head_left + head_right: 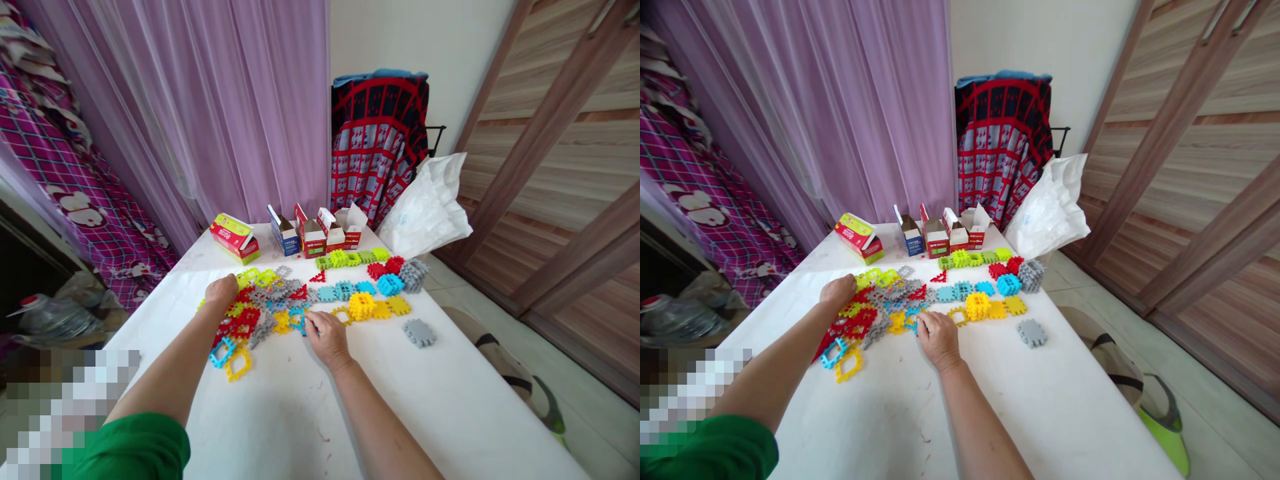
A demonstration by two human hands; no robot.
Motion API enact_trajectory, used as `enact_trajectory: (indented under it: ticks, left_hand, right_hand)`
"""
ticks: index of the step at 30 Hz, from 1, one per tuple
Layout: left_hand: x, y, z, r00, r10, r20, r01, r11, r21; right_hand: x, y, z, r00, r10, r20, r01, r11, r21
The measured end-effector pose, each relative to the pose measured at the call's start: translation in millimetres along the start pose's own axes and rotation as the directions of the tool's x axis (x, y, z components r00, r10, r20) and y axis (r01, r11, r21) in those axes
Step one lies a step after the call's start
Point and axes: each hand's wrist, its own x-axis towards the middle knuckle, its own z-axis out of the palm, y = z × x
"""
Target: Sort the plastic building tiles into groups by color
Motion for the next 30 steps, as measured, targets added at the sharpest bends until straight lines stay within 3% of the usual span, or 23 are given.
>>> enact_trajectory:
  ticks: [7,14,18,22,26,30]
  left_hand:
    - [1,-5,8.7,0.999,0.041,-0.023,-0.041,0.999,0.004]
    - [13,1,7.8,0.994,0.05,0.1,-0.047,0.999,-0.026]
    - [13,11,8.5,0.993,0.05,0.109,-0.038,0.993,-0.109]
    - [8,2,2.3,0.999,0.0,0.052,0.014,0.964,-0.265]
    - [-2,-16,-10.1,0.995,-0.103,-0.01,0.085,0.866,-0.492]
    - [-25,-14,-10.4,0.992,-0.124,0.035,0.107,0.651,-0.751]
  right_hand:
    - [-2,5,4,0.999,-0.041,-0.021,0.041,0.999,0.016]
    - [-3,7,6,0.999,-0.035,-0.03,0.036,0.999,0.024]
    - [-4,8,6,0.999,-0.025,-0.028,0.026,0.999,0.029]
    - [-4,8,5,0.999,-0.033,-0.039,0.034,0.999,0.029]
    - [-3,9,6,0.999,-0.04,-0.03,0.04,0.999,0.021]
    - [-3,8,9,0.998,-0.054,-0.031,0.055,0.998,0.016]
